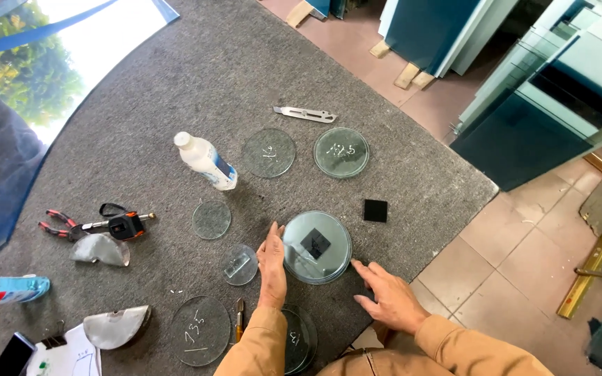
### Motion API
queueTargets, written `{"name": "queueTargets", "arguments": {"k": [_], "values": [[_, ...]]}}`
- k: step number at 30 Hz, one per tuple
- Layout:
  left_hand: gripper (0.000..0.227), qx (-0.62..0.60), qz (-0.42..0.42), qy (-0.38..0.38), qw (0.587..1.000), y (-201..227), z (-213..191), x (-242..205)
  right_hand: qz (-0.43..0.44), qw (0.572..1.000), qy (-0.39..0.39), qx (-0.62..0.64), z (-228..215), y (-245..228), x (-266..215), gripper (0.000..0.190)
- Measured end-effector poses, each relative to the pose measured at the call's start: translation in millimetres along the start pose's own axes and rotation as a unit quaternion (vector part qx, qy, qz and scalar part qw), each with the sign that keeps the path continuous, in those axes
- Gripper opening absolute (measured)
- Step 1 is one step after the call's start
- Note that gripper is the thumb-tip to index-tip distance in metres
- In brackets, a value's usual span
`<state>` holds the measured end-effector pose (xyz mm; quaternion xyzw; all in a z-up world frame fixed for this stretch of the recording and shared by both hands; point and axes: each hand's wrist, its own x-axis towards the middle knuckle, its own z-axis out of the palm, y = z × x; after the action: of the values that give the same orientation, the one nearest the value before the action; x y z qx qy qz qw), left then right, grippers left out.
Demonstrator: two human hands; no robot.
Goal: Stacking circular glass discs and placing small black spacers on them on a workshop table.
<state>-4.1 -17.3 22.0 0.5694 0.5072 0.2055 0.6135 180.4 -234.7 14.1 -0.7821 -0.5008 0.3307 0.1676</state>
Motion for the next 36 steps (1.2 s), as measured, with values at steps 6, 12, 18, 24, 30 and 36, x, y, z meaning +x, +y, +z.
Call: {"name": "queueTargets", "arguments": {"k": [6, 12, 18, 24, 30, 36], "values": [[0.076, 0.01, 0.081, 0.053, 0.995, 14.6, -8.7, -33.6, -0.029, 0.985, 0.041, 0.165, 9.0, 35.8, 4.7, 0.063], [0.058, 0.01, -0.006, 0.267, 0.964, -8.5, -21.0, -116.6, 0.028, 0.988, 0.026, 0.148, -44.9, 67.4, 36.7, 0.054], [0.049, 0.0, -0.09, 0.441, 0.893, -116.3, 25.5, -183.7, -0.158, 0.985, 0.041, 0.06, -130.2, 41.1, 149.7, 0.057], [0.047, 0.01, -0.127, 0.495, 0.859, -67.5, 96.7, -189.4, -0.32, 0.933, 0.063, -0.151, -140.1, -11.3, 321.3, 0.104], [0.044, -0.01, -0.214, 0.477, 0.853, -64.8, 115.9, -192.6, -0.273, 0.924, 0.036, -0.267, -108.6, -72.6, 424.1, 0.141], [0.042, -0.015, -0.194, 0.523, 0.83, -69.1, 121.4, -189.9, -0.234, 0.911, 0.013, -0.339, -103.4, -97.0, 447.2, 0.141]]}}
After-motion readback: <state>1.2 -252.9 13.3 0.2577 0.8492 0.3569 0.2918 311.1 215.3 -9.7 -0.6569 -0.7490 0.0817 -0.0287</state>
